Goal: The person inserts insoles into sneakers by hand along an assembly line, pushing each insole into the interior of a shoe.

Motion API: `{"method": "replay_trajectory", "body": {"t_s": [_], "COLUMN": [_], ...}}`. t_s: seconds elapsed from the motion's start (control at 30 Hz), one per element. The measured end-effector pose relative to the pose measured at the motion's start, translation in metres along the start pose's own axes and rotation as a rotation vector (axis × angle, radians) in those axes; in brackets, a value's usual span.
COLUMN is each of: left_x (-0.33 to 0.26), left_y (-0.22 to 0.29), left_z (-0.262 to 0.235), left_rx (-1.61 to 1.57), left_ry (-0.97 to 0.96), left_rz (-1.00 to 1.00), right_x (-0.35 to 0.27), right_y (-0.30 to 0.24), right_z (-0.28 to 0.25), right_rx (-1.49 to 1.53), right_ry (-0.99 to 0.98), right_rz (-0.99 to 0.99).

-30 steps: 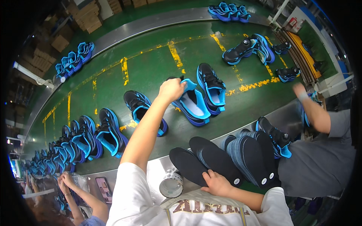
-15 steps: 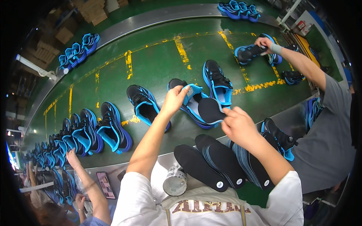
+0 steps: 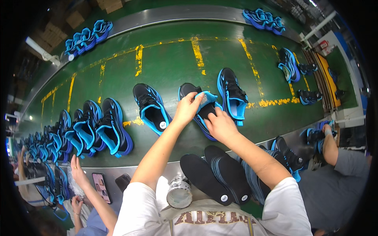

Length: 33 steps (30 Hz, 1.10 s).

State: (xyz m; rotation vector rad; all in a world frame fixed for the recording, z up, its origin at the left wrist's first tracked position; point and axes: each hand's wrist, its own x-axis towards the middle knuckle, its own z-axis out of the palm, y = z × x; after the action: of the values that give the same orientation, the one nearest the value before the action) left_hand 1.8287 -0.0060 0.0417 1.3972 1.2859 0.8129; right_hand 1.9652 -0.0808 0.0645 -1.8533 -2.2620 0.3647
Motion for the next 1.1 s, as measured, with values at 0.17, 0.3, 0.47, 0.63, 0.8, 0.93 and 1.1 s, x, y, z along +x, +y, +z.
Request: {"method": "replay_trajectory", "body": {"t_s": [0.17, 0.3, 0.47, 0.63, 0.8, 0.93, 1.1], "left_x": [0.000, 0.001, 0.003, 0.003, 0.005, 0.010, 0.011], "left_y": [-0.001, -0.004, -0.008, -0.005, -0.007, -0.013, -0.012], "left_z": [0.004, -0.003, 0.003, 0.003, 0.003, 0.000, 0.003], "left_rx": [0.001, -0.039, -0.086, -0.096, -0.103, -0.211, 0.018], "left_ry": [0.083, 0.014, -0.025, -0.080, -0.099, -0.165, 0.037], "left_rz": [-0.025, -0.018, -0.009, -0.017, 0.009, -0.053, 0.020], "right_x": [0.009, 0.012, 0.014, 0.027, 0.041, 0.046, 0.048], "right_y": [0.010, 0.021, 0.029, 0.035, 0.028, 0.026, 0.030], "right_z": [-0.037, -0.036, 0.013, 0.029, 0.027, 0.028, 0.034], "right_rx": [-0.089, -0.029, -0.050, -0.133, -0.430, -0.697, -0.757], "right_ry": [-0.457, -0.392, -0.183, -0.247, -0.605, -0.751, -0.750], "right_rz": [0.017, -0.172, -0.333, -0.282, -0.297, -0.400, -0.527]}}
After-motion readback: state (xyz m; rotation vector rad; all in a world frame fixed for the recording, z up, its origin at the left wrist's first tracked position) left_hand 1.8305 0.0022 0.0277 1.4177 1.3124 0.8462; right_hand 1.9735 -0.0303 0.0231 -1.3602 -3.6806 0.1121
